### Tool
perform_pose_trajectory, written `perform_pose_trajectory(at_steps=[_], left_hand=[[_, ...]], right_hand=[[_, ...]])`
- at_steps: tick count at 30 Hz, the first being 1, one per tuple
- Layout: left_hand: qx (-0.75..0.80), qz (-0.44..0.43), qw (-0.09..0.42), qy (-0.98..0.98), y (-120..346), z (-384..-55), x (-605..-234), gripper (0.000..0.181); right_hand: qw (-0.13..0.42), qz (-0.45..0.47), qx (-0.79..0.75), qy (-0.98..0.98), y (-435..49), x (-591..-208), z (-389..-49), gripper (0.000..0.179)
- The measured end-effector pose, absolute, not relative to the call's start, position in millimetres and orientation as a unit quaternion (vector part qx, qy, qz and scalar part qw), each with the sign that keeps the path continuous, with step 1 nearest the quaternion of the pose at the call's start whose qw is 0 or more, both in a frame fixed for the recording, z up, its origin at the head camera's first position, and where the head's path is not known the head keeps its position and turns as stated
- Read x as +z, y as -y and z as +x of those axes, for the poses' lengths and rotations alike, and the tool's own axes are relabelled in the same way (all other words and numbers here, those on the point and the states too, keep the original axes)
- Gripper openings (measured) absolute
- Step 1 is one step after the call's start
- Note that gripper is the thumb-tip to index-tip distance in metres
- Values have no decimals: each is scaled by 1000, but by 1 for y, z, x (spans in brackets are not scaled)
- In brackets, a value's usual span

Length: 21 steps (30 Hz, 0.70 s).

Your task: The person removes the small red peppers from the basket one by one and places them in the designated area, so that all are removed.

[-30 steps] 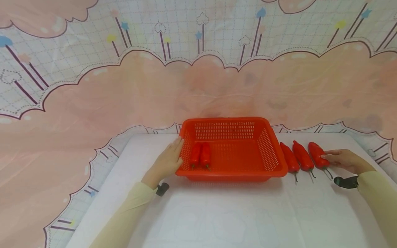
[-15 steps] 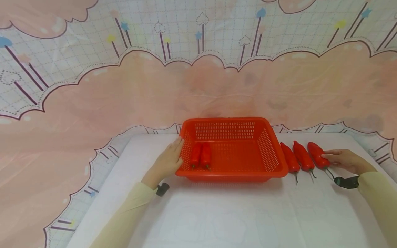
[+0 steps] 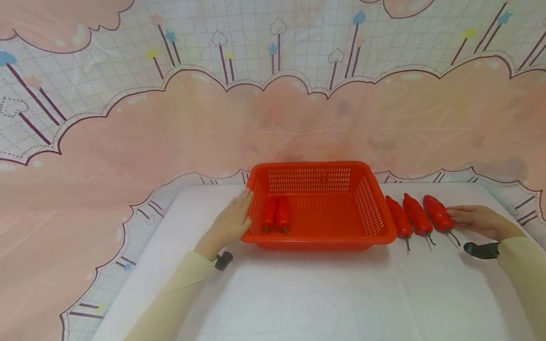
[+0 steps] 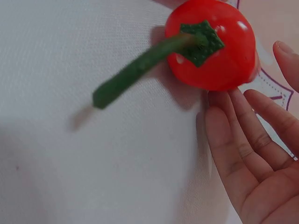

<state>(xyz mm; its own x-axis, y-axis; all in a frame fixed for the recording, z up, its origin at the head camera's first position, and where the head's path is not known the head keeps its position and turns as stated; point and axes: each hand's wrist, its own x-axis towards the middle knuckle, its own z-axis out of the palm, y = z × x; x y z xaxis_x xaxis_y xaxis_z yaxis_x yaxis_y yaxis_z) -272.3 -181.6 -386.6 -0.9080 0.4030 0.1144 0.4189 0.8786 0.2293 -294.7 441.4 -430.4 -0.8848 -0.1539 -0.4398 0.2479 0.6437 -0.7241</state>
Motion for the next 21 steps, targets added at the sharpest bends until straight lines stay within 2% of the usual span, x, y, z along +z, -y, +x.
perform_pose_trajectory(at_steps=[14,17,21], left_hand=[[-130,-219,39,966,182,-272,-386,67],[-128,-221,41,966,182,-272,-386,67],[-126,-224,42,966,182,-272,-386,67]], right_hand=[[220,-6,-485,-846,-456,-427,-289,71],[202,-3,-529,-824,-457,-427,-289,53],[165,9,-518,-839,-455,-426,-288,61]])
